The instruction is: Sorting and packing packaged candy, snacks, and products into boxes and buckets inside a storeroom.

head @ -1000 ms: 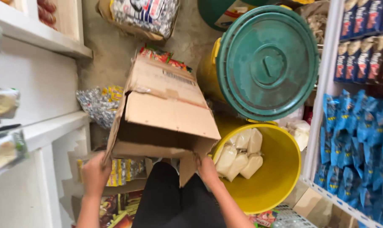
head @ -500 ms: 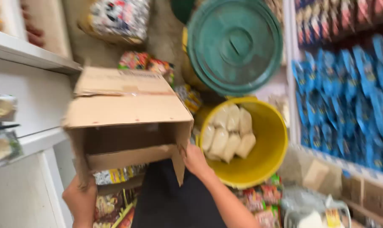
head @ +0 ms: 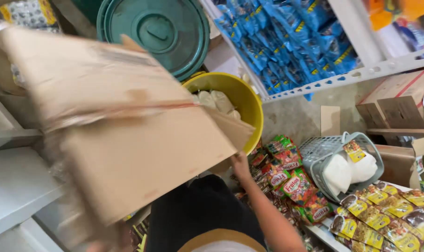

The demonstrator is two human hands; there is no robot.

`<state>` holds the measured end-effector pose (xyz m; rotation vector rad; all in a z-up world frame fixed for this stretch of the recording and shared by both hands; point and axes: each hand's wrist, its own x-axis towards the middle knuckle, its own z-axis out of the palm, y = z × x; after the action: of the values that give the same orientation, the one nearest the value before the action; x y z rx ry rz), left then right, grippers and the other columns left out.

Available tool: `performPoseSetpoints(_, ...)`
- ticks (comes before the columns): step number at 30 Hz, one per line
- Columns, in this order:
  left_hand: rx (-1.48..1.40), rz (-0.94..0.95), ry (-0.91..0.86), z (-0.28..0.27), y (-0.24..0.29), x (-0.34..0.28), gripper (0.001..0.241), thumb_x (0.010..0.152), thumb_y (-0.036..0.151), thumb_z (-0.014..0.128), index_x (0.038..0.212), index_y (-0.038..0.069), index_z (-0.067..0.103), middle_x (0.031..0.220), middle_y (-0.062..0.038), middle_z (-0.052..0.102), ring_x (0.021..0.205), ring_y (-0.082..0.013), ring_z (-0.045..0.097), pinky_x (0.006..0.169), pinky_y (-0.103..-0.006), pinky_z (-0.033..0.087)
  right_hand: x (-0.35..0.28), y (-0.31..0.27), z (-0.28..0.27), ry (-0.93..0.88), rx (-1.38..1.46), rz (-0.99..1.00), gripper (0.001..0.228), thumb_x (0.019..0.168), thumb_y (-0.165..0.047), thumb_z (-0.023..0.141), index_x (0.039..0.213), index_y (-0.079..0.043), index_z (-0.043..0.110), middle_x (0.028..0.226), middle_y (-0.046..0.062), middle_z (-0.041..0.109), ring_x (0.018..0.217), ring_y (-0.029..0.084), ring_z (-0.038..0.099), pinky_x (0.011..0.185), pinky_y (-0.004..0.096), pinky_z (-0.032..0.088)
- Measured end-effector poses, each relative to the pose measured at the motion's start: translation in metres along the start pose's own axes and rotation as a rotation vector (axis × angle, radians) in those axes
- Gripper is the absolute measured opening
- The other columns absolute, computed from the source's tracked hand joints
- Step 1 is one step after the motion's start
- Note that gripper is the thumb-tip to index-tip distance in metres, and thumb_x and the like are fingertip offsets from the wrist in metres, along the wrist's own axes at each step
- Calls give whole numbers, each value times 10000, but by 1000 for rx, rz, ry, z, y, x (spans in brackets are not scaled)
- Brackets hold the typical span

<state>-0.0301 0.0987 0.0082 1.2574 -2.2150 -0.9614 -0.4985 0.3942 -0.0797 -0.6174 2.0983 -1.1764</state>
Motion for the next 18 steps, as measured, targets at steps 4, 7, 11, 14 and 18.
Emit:
performPoseSetpoints(4, -144, 181, -222, 56, 303, 51, 232, 737, 182, 870, 783, 101, 658, 724, -103, 617, 673, -278, 614, 604, -392, 494, -8, 92, -40, 287, 305, 54, 198, 992, -27, 594, 1135, 18, 723, 1043, 93, 760, 968, 211, 678, 870, 396, 545)
performPoseSetpoints(7, -401, 548, -632, 88, 389, 62, 473, 847, 299, 780, 1213, 89, 567, 1198, -129, 577, 1152, -360, 534, 966, -477, 422, -12, 72, -45, 241, 590, 184, 217, 985, -58, 621, 1179, -6, 703, 1044, 72, 745, 945, 195, 679, 840, 370, 547)
performPoseSetpoints(11, -197, 830, -550, 160, 386, 76, 822, 918, 552, 672, 1541, 99, 385, 1664, -144, 340, 1586, -335, 224, 1272, -588, 126, -35, -10, -36, 152, 929, 414, 270, 977, -100, 656, 1238, -36, 675, 1046, 45, 725, 914, 175, 681, 800, 336, 550)
performPoseSetpoints(14, -14, 589, -178, 200, 355, 103, 792, 988, 546, 641, 1631, 172, 368, 1730, -93, 285, 1645, -309, 139, 1292, -621, 64, -53, 199, -37, 77, 1135, 632, 322, 970, -132, 682, 1283, -59, 654, 1047, 25, 709, 892, 159, 682, 770, 310, 552)
performPoseSetpoints(18, 109, 502, -77, 256, 338, 119, 928, 908, 658, 634, 1647, 220, 282, 1729, -117, 159, 1619, -342, 23, 1230, -738, -5, -90, 283, -50, 109, 1016, 742, 175, 1000, -144, 718, 1147, -56, 685, 984, 31, 704, 853, 153, 662, 702, 291, 535)
